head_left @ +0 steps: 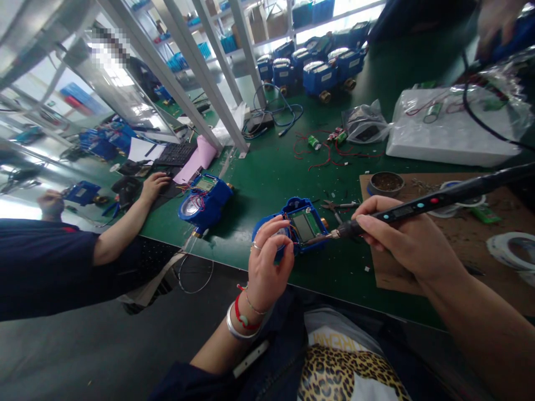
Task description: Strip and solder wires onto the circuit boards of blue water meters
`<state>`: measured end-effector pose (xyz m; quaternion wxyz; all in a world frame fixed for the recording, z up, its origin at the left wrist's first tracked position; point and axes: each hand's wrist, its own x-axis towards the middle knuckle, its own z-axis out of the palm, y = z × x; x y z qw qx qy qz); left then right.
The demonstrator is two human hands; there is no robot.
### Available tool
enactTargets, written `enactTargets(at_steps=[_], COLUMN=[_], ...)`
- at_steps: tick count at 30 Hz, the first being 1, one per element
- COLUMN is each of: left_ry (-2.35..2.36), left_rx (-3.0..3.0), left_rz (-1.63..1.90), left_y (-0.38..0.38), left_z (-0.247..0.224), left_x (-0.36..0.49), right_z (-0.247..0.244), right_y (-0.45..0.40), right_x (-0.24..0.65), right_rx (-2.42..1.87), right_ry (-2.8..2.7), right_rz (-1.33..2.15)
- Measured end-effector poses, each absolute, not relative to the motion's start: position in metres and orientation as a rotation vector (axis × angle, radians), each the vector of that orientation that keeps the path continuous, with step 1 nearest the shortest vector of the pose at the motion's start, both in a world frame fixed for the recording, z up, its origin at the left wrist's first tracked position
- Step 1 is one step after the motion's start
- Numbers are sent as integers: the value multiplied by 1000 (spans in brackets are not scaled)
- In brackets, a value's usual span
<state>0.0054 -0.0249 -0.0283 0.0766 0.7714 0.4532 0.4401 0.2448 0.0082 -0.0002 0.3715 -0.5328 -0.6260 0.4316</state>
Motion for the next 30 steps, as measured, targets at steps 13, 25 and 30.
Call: enactTargets(at_steps=[13,25,30], left_ry=[1332,1384,1404], left_rx=[2358,2410,2395], left_rz=[1257,1224,1223], left_y=[-26,-24,-24], left_z=[-27,-26,-25], left_x=[6,10,12], right_z=[-4,-2,1], right_y=[-4,-5,-6], right_x=[250,247,245], right_rx=[-1347,-1329,-1291], right_ry=[-1630,-1663,-1673], right_rz=[964,898,872])
